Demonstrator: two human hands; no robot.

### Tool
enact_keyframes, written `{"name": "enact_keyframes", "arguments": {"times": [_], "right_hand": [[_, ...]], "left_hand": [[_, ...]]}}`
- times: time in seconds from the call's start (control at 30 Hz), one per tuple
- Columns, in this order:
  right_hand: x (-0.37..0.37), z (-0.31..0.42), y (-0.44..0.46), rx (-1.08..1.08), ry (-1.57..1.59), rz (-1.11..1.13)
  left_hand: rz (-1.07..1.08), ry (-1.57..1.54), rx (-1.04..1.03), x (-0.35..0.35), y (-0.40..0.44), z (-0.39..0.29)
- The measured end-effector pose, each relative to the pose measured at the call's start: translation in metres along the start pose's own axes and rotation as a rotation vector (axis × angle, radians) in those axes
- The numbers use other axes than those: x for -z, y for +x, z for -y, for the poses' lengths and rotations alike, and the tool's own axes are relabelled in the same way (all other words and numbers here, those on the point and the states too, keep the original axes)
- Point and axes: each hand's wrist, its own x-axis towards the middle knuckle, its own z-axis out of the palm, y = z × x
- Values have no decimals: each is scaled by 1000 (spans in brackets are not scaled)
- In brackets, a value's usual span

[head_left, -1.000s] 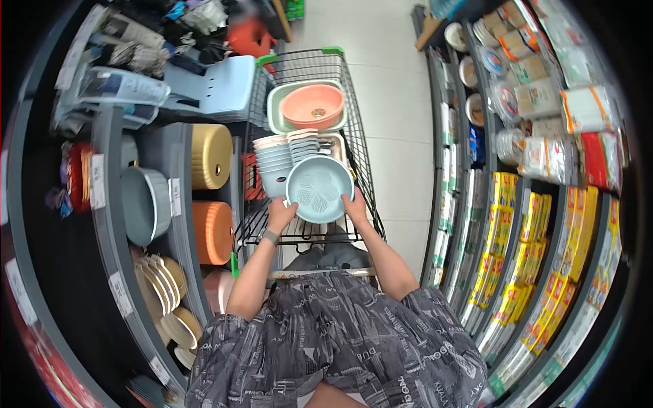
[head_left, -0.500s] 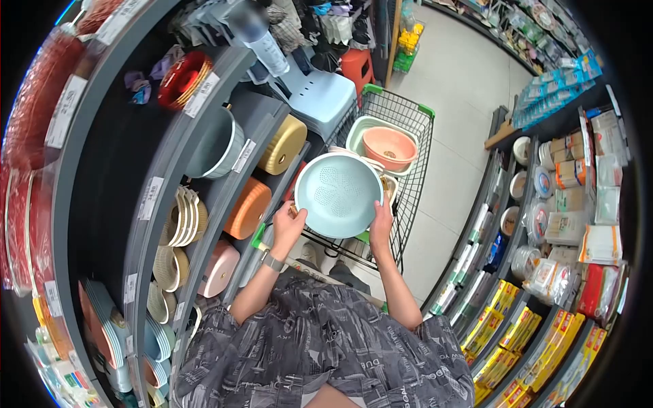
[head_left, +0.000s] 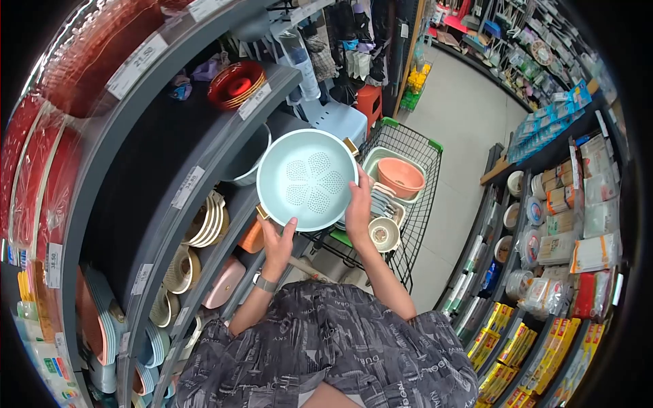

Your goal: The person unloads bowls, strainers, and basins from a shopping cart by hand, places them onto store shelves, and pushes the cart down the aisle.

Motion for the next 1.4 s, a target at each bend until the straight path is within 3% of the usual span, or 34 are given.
{"name": "enact_keyframes", "arguments": {"times": [0.13,0.27,0.37,0.47,0.53,0.57,0.87,1.03,1.33,1.4], "right_hand": [[-23,6,11,87,34,64],[-41,11,20,-9,-15,136],[-51,11,29,-150,204,55],[-43,7,41,-131,290,83],[-37,-1,49,-105,266,116],[-34,-5,51,-102,233,122],[-38,-1,57,-208,216,-7],[-24,-10,55,-230,206,62],[-71,-8,75,-214,264,165],[-80,1,77,-295,266,214]], "left_hand": [[-11,-92,-44,13,1,0],[-21,7,-112,14,-1,-9],[6,87,-154,13,-2,-30],[38,144,-227,13,-4,-36],[132,195,-189,17,-1,-32],[134,113,-53,17,-4,-24],[124,362,-322,14,0,-26],[201,379,-294,12,-8,-23],[-49,353,-266,16,12,-23],[-68,356,-258,14,17,-29]]}}
